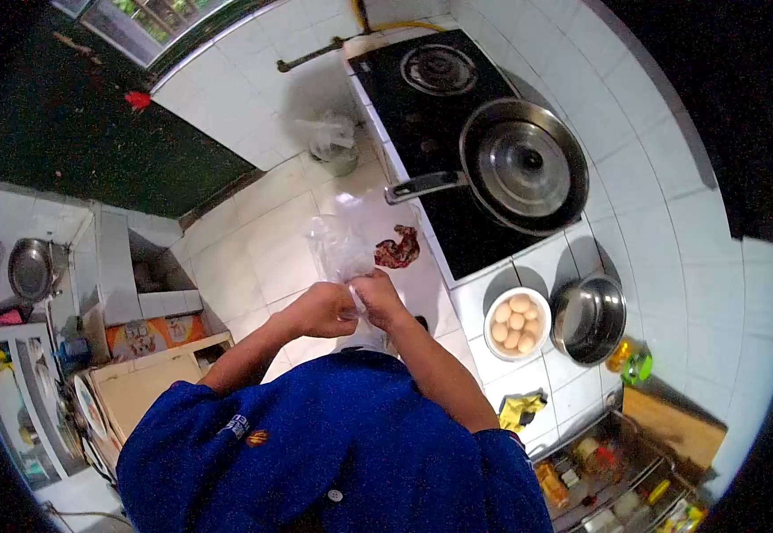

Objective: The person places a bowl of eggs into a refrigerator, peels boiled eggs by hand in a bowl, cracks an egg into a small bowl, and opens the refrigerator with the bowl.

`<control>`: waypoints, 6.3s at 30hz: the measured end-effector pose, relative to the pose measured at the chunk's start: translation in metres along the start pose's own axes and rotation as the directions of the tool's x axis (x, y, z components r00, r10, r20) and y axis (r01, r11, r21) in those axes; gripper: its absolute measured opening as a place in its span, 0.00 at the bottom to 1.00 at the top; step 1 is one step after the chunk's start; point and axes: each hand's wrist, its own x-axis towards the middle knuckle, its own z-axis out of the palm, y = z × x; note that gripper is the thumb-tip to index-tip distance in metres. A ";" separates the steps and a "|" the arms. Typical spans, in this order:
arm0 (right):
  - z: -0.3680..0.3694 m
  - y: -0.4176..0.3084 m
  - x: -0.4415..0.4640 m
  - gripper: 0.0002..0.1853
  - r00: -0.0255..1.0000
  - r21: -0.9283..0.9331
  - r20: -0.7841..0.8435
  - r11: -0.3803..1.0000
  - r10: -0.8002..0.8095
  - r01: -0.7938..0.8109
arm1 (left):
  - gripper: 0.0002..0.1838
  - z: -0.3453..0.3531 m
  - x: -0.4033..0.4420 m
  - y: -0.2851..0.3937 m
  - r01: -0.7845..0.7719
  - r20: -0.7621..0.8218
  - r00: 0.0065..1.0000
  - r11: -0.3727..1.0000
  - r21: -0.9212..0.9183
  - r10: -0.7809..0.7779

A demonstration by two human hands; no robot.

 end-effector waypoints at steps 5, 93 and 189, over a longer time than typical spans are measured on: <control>0.013 0.001 0.047 0.14 0.964 0.093 0.259 0.992 0.063 -0.090 | 0.31 -0.027 -0.025 0.012 0.181 -0.818 0.575 0.974 0.134 0.006; 0.066 -0.003 0.674 0.10 0.673 -0.893 -0.154 0.394 -0.723 0.219 | 0.12 -0.269 0.299 -0.773 0.560 -0.166 0.757 0.758 -0.334 -0.632; 0.099 0.150 0.300 0.24 0.547 -0.305 -0.811 0.948 -0.207 -0.093 | 0.12 -0.246 0.175 -0.550 0.009 0.041 0.999 0.987 -0.162 -0.002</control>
